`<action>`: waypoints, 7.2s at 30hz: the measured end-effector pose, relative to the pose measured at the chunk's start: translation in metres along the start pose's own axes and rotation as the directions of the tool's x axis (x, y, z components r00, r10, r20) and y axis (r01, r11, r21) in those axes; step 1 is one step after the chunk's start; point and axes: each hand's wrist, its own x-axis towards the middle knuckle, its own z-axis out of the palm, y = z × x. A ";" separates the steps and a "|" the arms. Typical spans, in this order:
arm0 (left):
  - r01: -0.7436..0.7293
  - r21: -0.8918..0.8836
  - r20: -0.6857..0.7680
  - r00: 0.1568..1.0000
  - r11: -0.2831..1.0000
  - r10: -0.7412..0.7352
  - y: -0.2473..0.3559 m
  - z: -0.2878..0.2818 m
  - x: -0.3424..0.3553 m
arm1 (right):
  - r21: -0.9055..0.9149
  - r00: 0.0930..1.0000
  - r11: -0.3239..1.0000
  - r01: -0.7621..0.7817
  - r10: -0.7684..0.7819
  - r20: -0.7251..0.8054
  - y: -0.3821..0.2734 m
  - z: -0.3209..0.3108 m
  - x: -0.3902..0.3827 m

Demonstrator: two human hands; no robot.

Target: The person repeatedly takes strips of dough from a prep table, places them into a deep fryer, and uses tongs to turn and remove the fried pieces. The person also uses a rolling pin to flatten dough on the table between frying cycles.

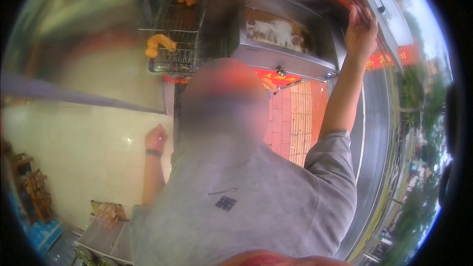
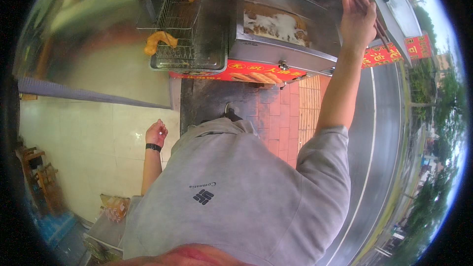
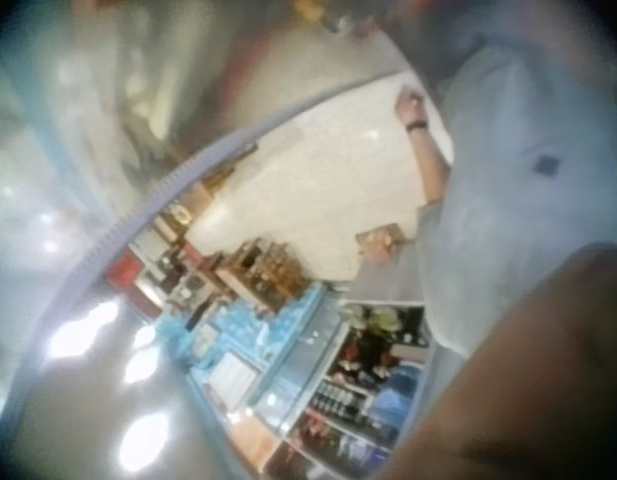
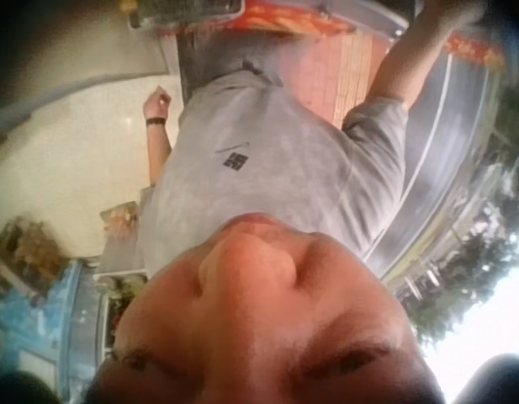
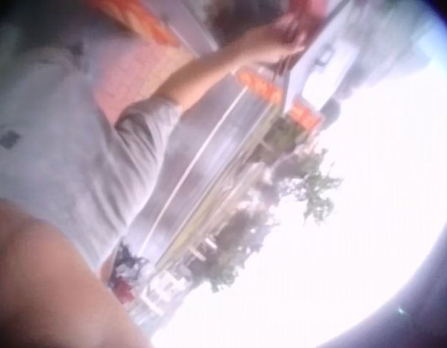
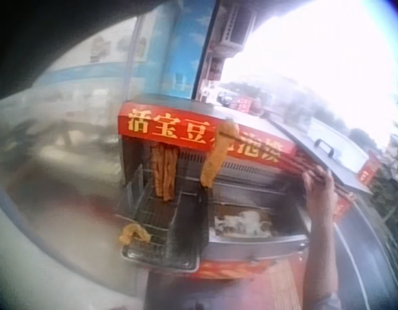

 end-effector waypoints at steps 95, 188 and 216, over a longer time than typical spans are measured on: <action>-0.163 0.352 0.124 0.984 0.922 0.127 0.421 -0.210 0.034 | -0.426 -0.312 0.868 -0.256 0.343 0.886 0.137 0.689 -0.548; -0.125 0.989 0.006 0.573 0.081 0.819 0.796 0.088 0.604 | -0.746 0.251 0.664 0.059 0.713 0.655 0.734 1.014 -0.132; -0.681 0.671 0.734 0.665 0.294 -0.136 0.748 -0.022 0.375 | -0.857 0.746 0.219 -0.467 0.618 -0.249 0.174 0.708 -0.375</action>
